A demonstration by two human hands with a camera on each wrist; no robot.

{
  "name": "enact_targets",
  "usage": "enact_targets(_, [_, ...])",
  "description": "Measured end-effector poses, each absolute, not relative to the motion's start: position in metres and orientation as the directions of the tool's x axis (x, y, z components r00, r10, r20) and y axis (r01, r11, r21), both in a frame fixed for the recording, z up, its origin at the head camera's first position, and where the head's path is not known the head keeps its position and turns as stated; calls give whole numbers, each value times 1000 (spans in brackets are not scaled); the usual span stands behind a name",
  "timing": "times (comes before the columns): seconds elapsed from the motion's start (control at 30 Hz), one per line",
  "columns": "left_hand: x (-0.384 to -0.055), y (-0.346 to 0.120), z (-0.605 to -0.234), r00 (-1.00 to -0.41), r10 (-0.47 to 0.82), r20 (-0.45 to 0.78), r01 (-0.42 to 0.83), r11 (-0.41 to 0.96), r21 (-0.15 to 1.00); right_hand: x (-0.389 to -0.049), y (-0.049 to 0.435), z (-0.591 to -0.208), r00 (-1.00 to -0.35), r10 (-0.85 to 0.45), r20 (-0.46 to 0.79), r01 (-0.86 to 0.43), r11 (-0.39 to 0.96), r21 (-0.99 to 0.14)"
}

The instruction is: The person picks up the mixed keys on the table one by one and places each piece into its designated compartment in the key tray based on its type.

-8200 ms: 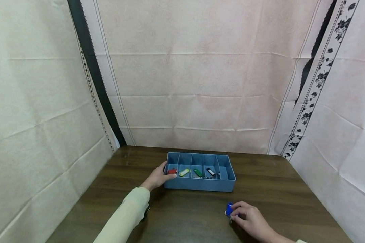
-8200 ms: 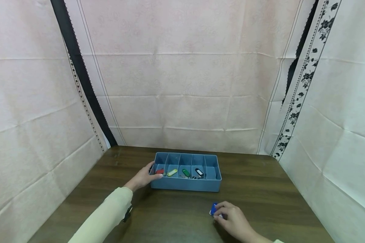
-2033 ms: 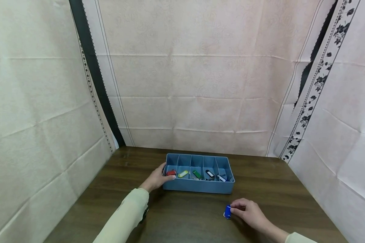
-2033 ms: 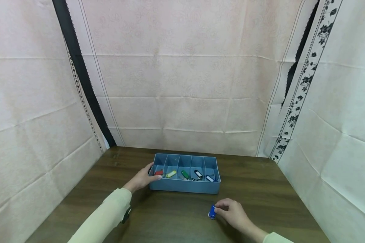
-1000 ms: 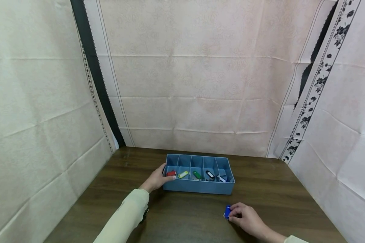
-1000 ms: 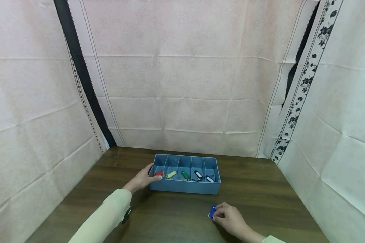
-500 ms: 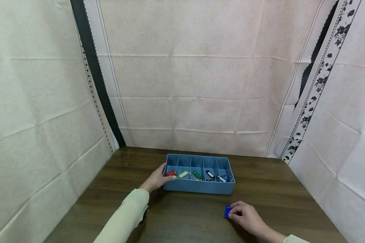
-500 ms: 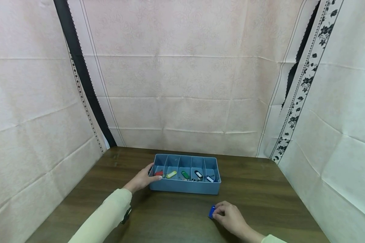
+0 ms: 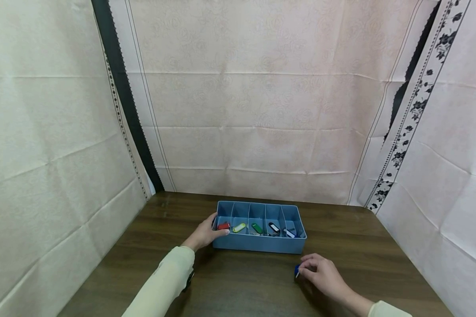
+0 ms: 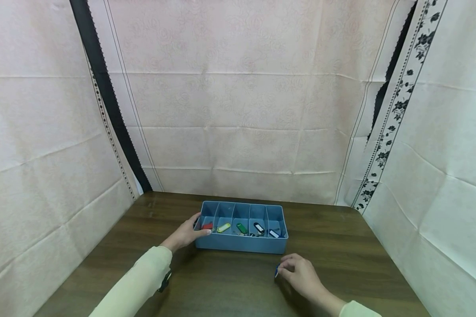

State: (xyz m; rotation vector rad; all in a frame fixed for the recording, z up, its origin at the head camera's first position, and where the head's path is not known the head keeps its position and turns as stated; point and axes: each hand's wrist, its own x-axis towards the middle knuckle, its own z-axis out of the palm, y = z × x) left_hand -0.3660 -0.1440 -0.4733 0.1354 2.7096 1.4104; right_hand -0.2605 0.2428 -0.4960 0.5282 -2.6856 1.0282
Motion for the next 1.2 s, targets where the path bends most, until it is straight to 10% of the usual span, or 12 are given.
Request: enact_targets(1.2, [-365, -145, -473, -993, 111, -34, 35, 568, 822, -295, 224, -435, -936, -83, 343, -317, 628, -711])
